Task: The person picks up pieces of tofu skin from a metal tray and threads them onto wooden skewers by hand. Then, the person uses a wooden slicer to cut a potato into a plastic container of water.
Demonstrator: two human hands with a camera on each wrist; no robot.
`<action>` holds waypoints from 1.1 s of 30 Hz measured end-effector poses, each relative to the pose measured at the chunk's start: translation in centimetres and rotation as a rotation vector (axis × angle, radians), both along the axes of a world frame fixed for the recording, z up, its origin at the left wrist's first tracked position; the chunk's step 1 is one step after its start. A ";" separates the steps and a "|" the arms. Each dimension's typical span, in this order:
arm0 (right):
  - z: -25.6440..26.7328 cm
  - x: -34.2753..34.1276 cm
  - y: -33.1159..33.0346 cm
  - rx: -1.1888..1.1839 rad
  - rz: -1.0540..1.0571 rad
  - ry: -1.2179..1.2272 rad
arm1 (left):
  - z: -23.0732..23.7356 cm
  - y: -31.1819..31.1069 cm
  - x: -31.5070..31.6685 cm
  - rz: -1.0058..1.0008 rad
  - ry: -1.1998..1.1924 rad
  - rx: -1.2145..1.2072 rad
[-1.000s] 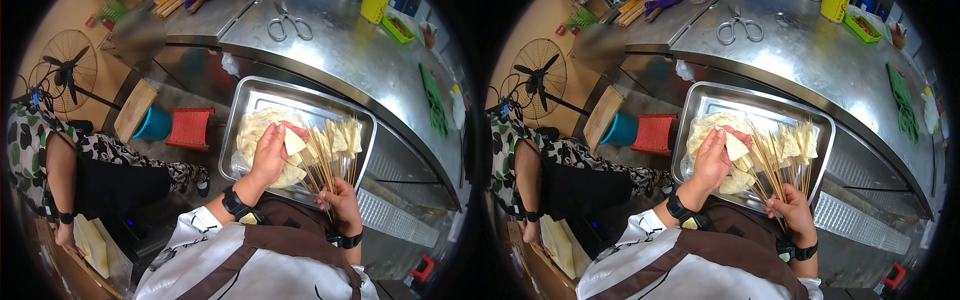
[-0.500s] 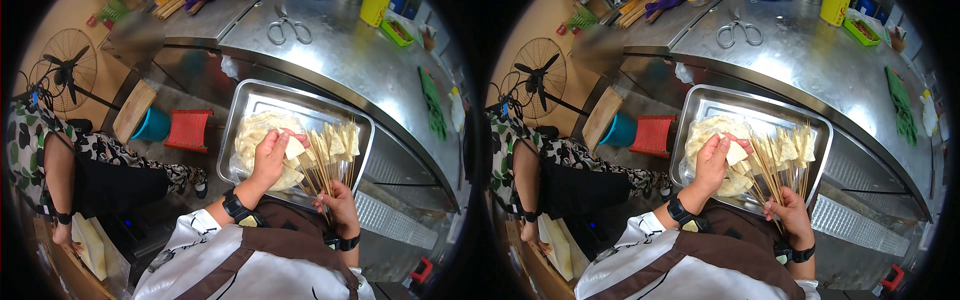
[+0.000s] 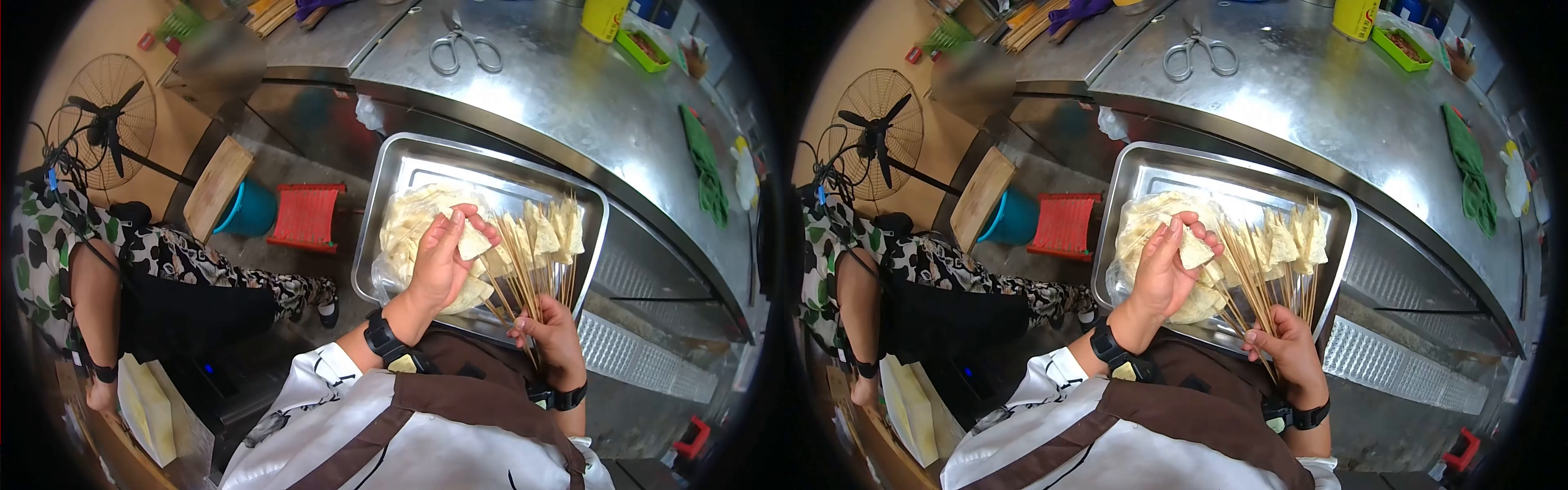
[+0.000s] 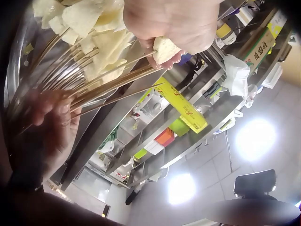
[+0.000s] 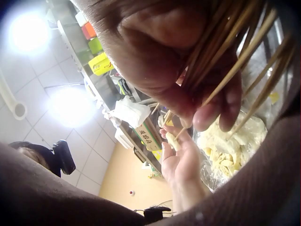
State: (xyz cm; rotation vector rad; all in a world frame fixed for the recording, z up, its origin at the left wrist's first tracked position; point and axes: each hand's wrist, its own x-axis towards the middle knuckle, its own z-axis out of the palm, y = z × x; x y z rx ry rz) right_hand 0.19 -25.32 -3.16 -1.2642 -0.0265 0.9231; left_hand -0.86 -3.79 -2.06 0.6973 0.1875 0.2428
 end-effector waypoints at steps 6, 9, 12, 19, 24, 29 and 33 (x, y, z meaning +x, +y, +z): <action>-0.5 -0.2 0.0 0.016 -0.008 -0.014 | 0.2 -1.3 0.3 0.071 -0.018 -0.069; -0.6 -0.2 -0.1 0.010 -0.006 -0.027 | 0.2 -2.0 0.5 0.155 0.061 -0.043; -0.6 -0.2 -0.1 0.003 0.002 -0.033 | 0.3 -2.8 0.5 0.192 0.068 0.003; -1.0 -0.2 -0.3 0.030 -0.011 -0.033 | 0.1 -4.1 0.7 0.249 0.108 0.013; -0.7 -0.1 -0.1 0.017 -0.015 -0.032 | 0.2 -4.2 0.7 0.254 0.108 0.049; -0.8 0.1 0.0 0.015 -0.019 -0.035 | 0.0 -4.6 0.6 0.240 0.120 0.049; -0.8 0.1 0.1 0.012 -0.023 -0.037 | 0.0 -4.8 0.5 0.231 0.111 0.046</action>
